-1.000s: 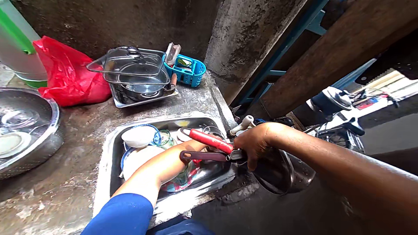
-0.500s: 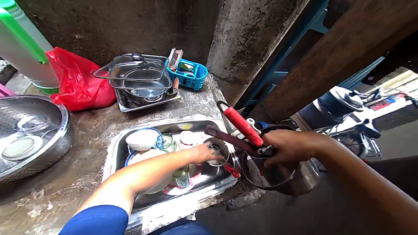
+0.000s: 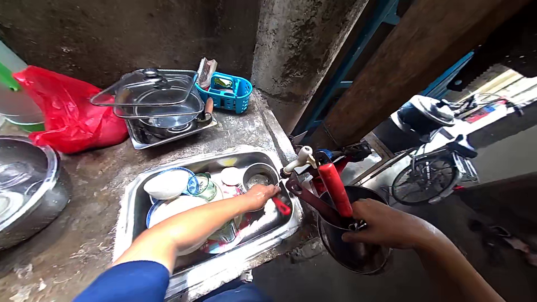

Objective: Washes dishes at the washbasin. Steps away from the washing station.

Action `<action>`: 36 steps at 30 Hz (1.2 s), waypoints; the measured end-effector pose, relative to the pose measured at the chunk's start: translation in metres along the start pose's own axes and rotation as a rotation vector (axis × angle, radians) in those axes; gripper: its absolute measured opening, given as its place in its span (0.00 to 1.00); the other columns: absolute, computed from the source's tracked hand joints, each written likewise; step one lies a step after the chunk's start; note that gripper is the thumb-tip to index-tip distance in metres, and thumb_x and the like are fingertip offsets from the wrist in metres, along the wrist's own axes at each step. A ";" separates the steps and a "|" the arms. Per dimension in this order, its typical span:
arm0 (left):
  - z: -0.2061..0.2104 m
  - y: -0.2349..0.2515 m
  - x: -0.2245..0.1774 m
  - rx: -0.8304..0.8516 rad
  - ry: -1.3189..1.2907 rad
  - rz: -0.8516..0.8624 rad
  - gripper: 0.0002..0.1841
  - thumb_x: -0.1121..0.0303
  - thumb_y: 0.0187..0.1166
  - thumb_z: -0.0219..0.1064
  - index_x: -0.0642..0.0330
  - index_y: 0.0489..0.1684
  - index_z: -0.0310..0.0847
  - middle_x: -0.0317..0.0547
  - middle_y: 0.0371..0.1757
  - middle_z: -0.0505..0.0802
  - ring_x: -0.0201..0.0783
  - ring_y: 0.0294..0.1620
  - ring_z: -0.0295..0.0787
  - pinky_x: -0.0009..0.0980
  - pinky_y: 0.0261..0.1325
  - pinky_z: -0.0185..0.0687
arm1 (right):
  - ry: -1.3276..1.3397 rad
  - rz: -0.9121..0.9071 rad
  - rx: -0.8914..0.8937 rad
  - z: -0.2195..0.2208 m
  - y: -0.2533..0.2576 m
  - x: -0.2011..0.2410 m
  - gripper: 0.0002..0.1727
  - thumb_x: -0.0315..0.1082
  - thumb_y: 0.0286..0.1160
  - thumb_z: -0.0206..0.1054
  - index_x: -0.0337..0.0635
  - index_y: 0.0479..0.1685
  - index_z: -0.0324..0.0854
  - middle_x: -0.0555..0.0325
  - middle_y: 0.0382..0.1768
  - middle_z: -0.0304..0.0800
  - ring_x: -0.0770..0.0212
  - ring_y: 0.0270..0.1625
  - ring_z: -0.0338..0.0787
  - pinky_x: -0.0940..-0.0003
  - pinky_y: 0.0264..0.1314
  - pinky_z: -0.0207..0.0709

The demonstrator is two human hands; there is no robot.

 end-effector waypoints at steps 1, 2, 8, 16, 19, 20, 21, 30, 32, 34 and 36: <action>-0.002 -0.009 0.004 0.032 0.015 -0.008 0.27 0.78 0.81 0.59 0.68 0.82 0.68 0.71 0.69 0.85 0.71 0.67 0.84 0.69 0.67 0.74 | 0.002 -0.005 -0.007 0.003 -0.001 -0.002 0.23 0.43 0.78 0.73 0.25 0.32 0.81 0.38 0.31 0.83 0.41 0.41 0.85 0.41 0.48 0.73; -0.006 -0.018 0.010 0.062 0.036 -0.048 0.28 0.77 0.80 0.63 0.68 0.82 0.66 0.72 0.66 0.86 0.72 0.66 0.84 0.70 0.66 0.73 | 0.007 -0.011 -0.011 0.006 -0.002 -0.003 0.23 0.44 0.78 0.73 0.25 0.33 0.80 0.38 0.31 0.84 0.40 0.41 0.86 0.41 0.49 0.74; -0.040 -0.011 0.036 -0.049 -0.088 -0.355 0.21 0.61 0.88 0.58 0.73 0.64 0.81 0.71 0.65 0.87 0.67 0.72 0.81 0.65 0.73 0.70 | 0.026 -0.070 -0.026 0.014 0.003 0.003 0.23 0.42 0.78 0.73 0.25 0.31 0.80 0.37 0.30 0.83 0.40 0.40 0.86 0.41 0.48 0.74; -0.065 -0.048 0.078 -0.566 -1.317 -0.609 0.19 0.58 0.87 0.65 0.69 0.59 0.79 0.52 0.39 0.89 0.39 0.35 0.87 0.37 0.44 0.86 | -0.027 -0.142 0.063 0.008 0.021 0.029 0.23 0.42 0.77 0.74 0.26 0.30 0.78 0.39 0.29 0.81 0.42 0.38 0.84 0.42 0.45 0.73; -0.061 -0.066 0.079 -0.682 -1.568 -0.588 0.18 0.57 0.90 0.59 0.66 0.59 0.78 0.49 0.36 0.88 0.37 0.32 0.86 0.34 0.39 0.85 | -0.054 -0.148 0.118 0.004 0.032 0.041 0.23 0.42 0.77 0.74 0.26 0.31 0.78 0.41 0.29 0.80 0.44 0.37 0.83 0.43 0.45 0.73; -0.061 -0.071 0.080 -0.731 -1.624 -0.588 0.18 0.56 0.90 0.59 0.66 0.57 0.79 0.48 0.34 0.88 0.37 0.31 0.86 0.33 0.36 0.85 | -0.051 -0.156 0.123 0.003 0.037 0.045 0.22 0.42 0.76 0.75 0.27 0.31 0.77 0.42 0.28 0.79 0.46 0.36 0.81 0.45 0.43 0.72; -0.060 -0.076 0.081 -0.774 -1.686 -0.574 0.19 0.56 0.90 0.58 0.66 0.56 0.78 0.48 0.34 0.88 0.37 0.31 0.87 0.33 0.36 0.86 | -0.044 -0.163 0.124 0.002 0.042 0.047 0.22 0.42 0.75 0.76 0.27 0.30 0.77 0.44 0.27 0.77 0.48 0.35 0.80 0.47 0.42 0.71; -0.080 -0.086 0.080 -1.056 -2.050 -0.193 0.20 0.52 0.93 0.48 0.59 0.60 0.75 0.47 0.42 0.91 0.38 0.40 0.92 0.34 0.44 0.90 | -0.083 -0.190 0.239 0.000 0.086 0.075 0.20 0.40 0.74 0.77 0.28 0.37 0.79 0.47 0.29 0.78 0.54 0.35 0.78 0.50 0.42 0.71; -0.092 -0.089 0.070 -1.107 -2.070 -0.122 0.19 0.50 0.93 0.48 0.55 0.57 0.76 0.42 0.41 0.91 0.33 0.40 0.91 0.30 0.43 0.89 | -0.081 -0.195 0.253 0.001 0.095 0.082 0.19 0.39 0.75 0.76 0.27 0.37 0.79 0.46 0.30 0.78 0.54 0.35 0.77 0.51 0.43 0.70; -0.104 -0.091 0.064 -1.085 -2.051 -0.032 0.19 0.49 0.92 0.49 0.53 0.58 0.77 0.40 0.43 0.93 0.31 0.43 0.92 0.28 0.46 0.90 | -0.087 -0.208 0.231 0.001 0.103 0.086 0.20 0.40 0.76 0.75 0.27 0.36 0.78 0.45 0.30 0.78 0.53 0.35 0.77 0.50 0.43 0.70; -0.119 -0.096 0.062 -1.074 -1.892 -0.072 0.15 0.49 0.91 0.53 0.49 0.52 0.77 0.33 0.36 0.89 0.25 0.35 0.87 0.23 0.39 0.86 | -0.107 -0.208 0.169 0.000 0.109 0.089 0.22 0.41 0.77 0.74 0.24 0.36 0.78 0.40 0.32 0.79 0.46 0.39 0.80 0.43 0.47 0.72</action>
Point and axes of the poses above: each hand's wrist, its own y-axis towards the middle knuckle, its own z-axis out of the palm, x = y × z, the point moved 8 cm from there along y, towards the middle knuckle
